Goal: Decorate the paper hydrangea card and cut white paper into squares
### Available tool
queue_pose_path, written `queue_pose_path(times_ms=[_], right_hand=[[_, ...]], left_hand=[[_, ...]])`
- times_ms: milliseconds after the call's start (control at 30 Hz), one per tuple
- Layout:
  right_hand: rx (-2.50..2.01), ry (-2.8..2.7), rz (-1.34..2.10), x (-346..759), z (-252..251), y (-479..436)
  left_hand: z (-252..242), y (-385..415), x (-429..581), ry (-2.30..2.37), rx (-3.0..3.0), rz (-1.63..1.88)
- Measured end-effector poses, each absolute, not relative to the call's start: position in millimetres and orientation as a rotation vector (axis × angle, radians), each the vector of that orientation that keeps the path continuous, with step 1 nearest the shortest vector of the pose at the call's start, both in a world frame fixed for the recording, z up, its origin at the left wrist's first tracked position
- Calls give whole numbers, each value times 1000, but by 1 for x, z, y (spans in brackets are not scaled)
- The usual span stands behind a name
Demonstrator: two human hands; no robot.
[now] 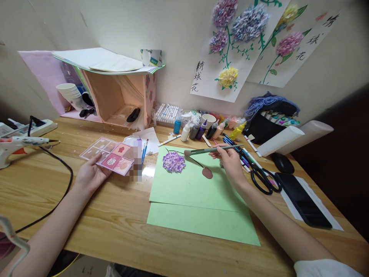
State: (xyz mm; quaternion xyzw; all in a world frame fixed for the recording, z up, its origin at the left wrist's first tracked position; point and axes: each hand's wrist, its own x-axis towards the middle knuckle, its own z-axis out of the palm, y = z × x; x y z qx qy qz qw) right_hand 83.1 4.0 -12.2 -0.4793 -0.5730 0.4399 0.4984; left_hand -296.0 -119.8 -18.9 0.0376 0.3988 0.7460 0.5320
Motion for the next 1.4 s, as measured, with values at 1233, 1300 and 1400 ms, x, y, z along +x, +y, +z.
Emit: queue_pose_path(times_ms=[1233,1300,1400], right_hand=[[-1024,-1771,917,90,5,-10],[-1023,-1779,910,90,5,-11],[-990,-1805,822,85,8,-17]], left_hand=[[-16,-122,-295,898,84,1777],[-16,-122,-295,898,90,1766],[-18,-122,-296,897,147,1747]])
